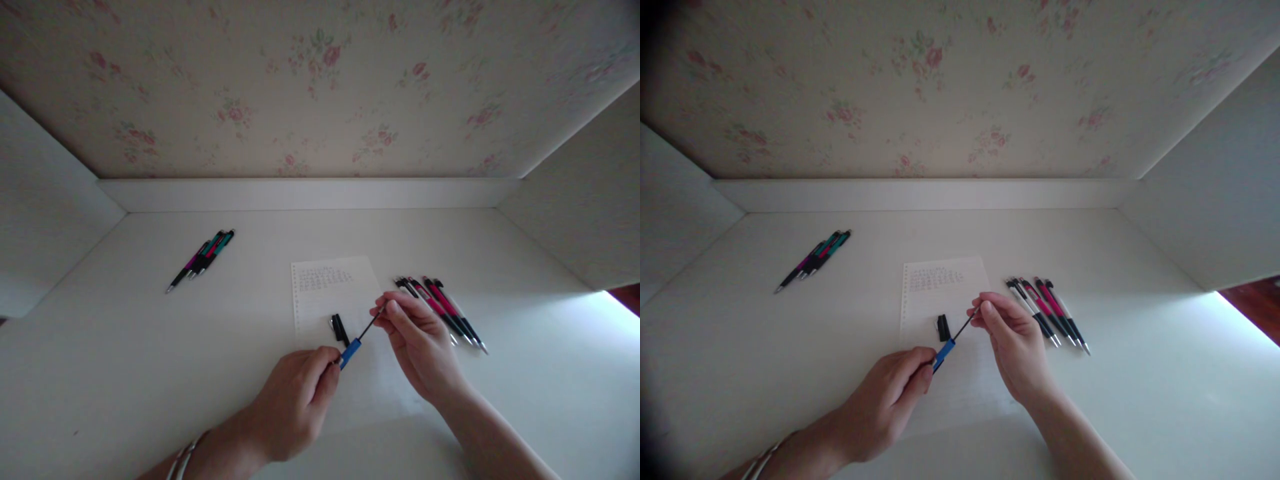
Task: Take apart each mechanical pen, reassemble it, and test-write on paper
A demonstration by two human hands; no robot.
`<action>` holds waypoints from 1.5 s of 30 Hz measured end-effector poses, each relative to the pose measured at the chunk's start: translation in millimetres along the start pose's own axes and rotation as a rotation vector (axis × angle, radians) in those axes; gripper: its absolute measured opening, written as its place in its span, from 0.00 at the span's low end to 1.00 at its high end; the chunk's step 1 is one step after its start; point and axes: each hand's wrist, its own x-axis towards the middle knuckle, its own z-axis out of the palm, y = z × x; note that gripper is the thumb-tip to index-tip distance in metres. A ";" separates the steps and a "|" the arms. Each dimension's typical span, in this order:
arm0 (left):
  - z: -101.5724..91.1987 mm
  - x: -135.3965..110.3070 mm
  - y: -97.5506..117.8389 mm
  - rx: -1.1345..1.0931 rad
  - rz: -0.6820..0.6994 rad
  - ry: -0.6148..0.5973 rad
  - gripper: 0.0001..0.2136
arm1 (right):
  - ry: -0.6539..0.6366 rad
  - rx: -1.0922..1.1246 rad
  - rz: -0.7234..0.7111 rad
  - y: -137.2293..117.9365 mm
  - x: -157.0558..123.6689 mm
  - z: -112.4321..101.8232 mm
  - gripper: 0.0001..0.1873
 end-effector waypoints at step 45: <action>-7.1 -1.0 6.3 -0.097 -0.034 0.004 0.12 | -0.247 -1.074 -0.214 6.9 -4.1 -11.3 0.22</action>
